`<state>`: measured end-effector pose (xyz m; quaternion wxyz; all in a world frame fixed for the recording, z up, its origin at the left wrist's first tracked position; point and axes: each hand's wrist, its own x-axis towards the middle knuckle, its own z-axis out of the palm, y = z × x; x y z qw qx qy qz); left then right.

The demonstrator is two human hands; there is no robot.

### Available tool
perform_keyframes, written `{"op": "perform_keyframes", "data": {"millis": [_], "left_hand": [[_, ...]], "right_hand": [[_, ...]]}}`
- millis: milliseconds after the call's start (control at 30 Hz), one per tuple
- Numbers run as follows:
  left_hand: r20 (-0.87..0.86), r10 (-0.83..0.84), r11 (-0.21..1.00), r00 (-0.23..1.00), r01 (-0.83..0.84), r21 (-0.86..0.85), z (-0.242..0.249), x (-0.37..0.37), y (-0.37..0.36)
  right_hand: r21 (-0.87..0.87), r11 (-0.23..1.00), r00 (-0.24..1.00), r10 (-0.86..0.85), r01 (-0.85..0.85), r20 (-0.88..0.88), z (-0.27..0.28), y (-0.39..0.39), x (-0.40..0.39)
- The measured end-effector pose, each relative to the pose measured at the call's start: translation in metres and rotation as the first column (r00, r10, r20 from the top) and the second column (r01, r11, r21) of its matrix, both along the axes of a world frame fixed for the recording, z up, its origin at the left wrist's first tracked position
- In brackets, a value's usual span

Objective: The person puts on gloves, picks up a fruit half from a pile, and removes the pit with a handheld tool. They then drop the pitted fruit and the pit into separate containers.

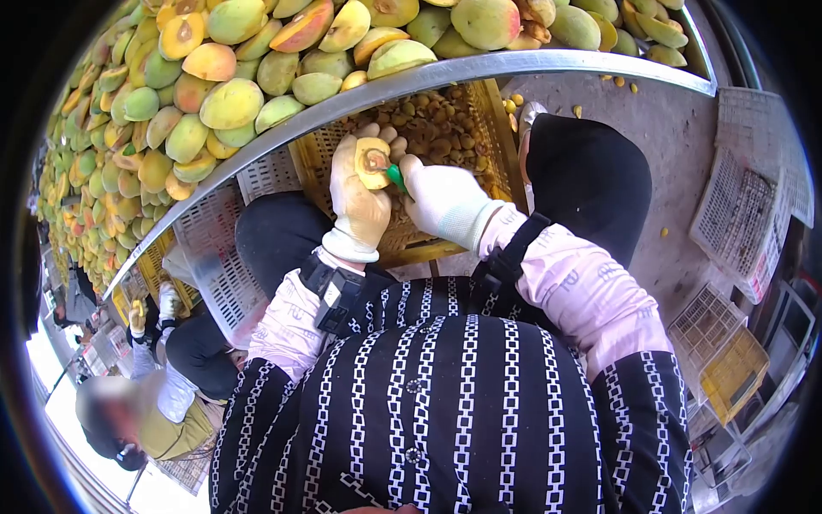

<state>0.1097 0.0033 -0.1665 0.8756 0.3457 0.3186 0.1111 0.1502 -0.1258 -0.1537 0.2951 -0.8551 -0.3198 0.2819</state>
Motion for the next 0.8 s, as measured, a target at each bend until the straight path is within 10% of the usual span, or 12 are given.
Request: {"op": "perform_keyframes", "data": {"millis": [200,300,433,533,667,733,800], "left_hand": [[-0.073,-0.062,0.995,0.995,0.068,0.077,0.003,0.001,-0.001],[-0.06,-0.02,0.983,0.998,0.03,0.181,0.0,0.009,0.0],[0.01,-0.065,0.998,0.998,0.065,-0.024,-0.006,0.004,0.007],[0.111,-0.001,0.974,0.994,0.026,-0.225,-0.02,0.006,0.017],[0.164,0.006,0.977,0.986,0.029,-0.212,-0.014,0.012,0.006],[0.161,-0.146,0.989,0.976,0.148,0.002,-0.03,0.007,0.004],[0.278,-0.307,0.911,0.91,0.366,-0.191,-0.004,0.009,-0.001]], "right_hand": [[-0.024,1.0,0.984,0.005,-0.009,-0.178,-0.001,0.004,-0.005],[0.233,0.907,0.688,-0.081,0.351,-0.721,0.007,0.005,-0.002],[0.097,0.994,0.882,0.001,0.05,-0.471,0.0,-0.004,0.018],[0.13,0.945,0.953,-0.289,0.299,-0.096,0.008,-0.01,-0.001],[0.285,0.693,0.594,-0.253,0.662,-0.764,-0.011,-0.01,0.005],[0.23,0.674,0.526,-0.274,0.702,-0.805,0.008,-0.012,0.009],[0.179,0.662,0.462,-0.282,0.728,-0.841,0.01,-0.017,0.015]]}}
